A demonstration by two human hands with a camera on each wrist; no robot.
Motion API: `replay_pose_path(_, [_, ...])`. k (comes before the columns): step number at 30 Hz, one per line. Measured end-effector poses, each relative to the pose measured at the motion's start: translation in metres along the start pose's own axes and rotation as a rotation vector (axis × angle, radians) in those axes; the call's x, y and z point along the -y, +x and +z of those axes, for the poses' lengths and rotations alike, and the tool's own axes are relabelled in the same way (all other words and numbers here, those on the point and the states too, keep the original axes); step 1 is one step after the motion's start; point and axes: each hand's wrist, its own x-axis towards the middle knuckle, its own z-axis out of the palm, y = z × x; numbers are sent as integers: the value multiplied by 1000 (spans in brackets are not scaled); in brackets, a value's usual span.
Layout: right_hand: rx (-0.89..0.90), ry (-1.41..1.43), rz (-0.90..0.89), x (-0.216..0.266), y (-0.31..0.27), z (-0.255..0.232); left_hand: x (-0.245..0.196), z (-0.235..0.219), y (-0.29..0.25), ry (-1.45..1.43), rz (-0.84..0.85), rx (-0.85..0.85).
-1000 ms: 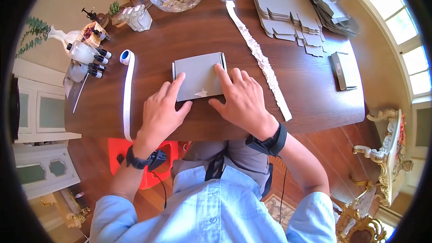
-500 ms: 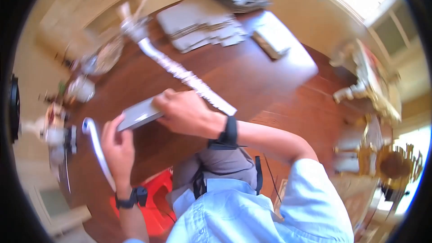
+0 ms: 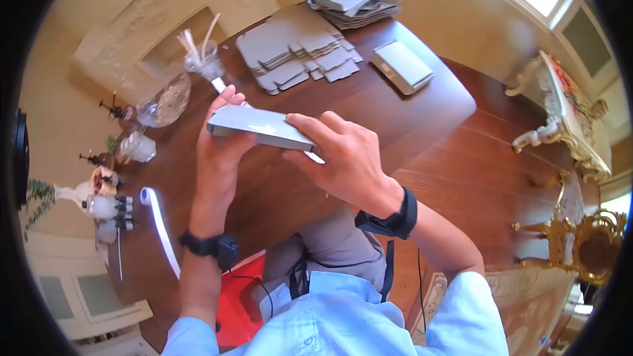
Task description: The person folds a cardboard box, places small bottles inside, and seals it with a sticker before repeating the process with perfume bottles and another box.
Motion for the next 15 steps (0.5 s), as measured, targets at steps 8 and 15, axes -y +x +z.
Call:
replay_pose_path(8, [191, 1049, 729, -29, 17, 30, -4, -25, -34, 98, 232, 168])
replay_pose_path(15, [280, 1021, 594, 14, 13, 92, -1, -82, -82, 23, 175, 123])
